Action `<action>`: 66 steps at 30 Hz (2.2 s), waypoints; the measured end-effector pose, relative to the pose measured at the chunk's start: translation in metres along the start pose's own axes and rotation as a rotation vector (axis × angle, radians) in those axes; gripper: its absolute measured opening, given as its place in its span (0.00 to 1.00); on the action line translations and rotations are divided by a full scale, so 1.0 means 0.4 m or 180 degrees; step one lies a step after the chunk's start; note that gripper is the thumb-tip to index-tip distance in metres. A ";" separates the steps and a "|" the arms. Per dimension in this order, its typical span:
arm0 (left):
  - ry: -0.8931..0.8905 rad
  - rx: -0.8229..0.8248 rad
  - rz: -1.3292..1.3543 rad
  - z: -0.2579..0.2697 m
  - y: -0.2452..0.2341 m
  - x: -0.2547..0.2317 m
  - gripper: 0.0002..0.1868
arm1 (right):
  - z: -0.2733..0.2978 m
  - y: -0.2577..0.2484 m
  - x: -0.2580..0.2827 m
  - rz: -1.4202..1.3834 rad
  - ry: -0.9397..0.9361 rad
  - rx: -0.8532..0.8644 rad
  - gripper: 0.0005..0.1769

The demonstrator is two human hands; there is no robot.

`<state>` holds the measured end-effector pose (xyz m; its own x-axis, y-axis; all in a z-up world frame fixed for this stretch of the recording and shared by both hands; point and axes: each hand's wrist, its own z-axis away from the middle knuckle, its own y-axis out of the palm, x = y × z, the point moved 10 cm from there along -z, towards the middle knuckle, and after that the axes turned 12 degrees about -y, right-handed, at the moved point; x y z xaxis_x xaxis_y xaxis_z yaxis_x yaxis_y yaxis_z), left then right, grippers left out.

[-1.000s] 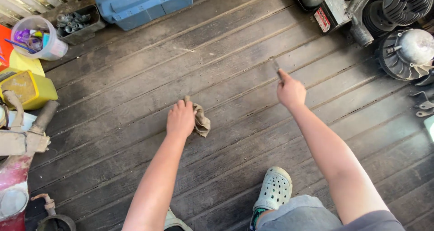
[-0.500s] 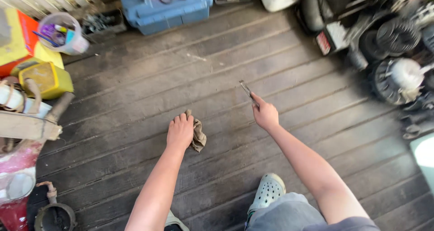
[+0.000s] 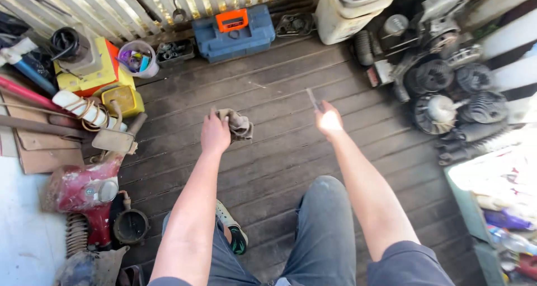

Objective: The person wipes a wooden floor with a cloth and then uses a metal scraper to remove debris from the gaps between floorboards. The person moves across the floor, alternating between wiping and scraping motions.

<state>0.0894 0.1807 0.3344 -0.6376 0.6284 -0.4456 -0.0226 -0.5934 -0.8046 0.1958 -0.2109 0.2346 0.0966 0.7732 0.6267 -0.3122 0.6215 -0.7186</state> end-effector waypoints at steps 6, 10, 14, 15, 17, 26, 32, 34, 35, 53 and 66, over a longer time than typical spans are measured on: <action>-0.0177 -0.0015 0.1290 0.024 -0.072 0.067 0.23 | 0.041 0.033 0.209 -0.0458 -0.0027 0.0150 0.36; -0.0701 0.0079 0.2176 0.090 -0.076 0.205 0.23 | -0.047 0.236 0.133 -0.0461 0.0133 0.0234 0.33; -0.1146 0.0608 0.1803 0.146 0.045 0.396 0.23 | 0.185 0.144 0.346 -0.0316 0.0351 0.0210 0.29; -0.1136 0.0651 0.1772 0.154 0.029 0.372 0.23 | 0.164 0.184 0.281 -0.0324 0.0401 0.0195 0.29; -0.0847 0.0437 0.1511 0.174 -0.041 0.325 0.22 | 0.143 0.316 0.167 0.0184 0.0314 0.0804 0.27; -0.0675 0.0032 0.1099 0.116 0.031 0.245 0.27 | 0.182 0.423 -0.032 0.0261 0.0175 0.1051 0.31; -0.0276 -0.0313 -0.0099 0.233 0.052 0.109 0.24 | 0.051 0.533 -0.346 0.0343 -0.0067 0.1241 0.33; -0.0414 -0.0280 -0.0035 0.277 0.110 0.139 0.24 | 0.051 0.493 -0.363 0.0533 -0.0185 0.1306 0.31; -0.0522 -0.0265 0.0088 0.302 0.142 0.153 0.23 | 0.050 0.464 -0.376 0.0767 -0.0323 0.1322 0.30; -0.1292 -0.0426 0.1153 0.489 0.460 0.337 0.29 | 0.139 0.432 -0.437 0.0581 -0.0013 0.0475 0.31; -0.1243 -0.0571 0.0035 0.625 0.137 0.375 0.25 | 0.168 0.668 -0.334 0.0606 -0.0443 0.0778 0.28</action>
<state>-0.1998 0.1166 0.3214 -0.8815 0.3645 -0.3002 0.0981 -0.4805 -0.8715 0.0359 -0.1567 -0.0208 -0.1097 0.8373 0.5356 -0.5313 0.4060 -0.7436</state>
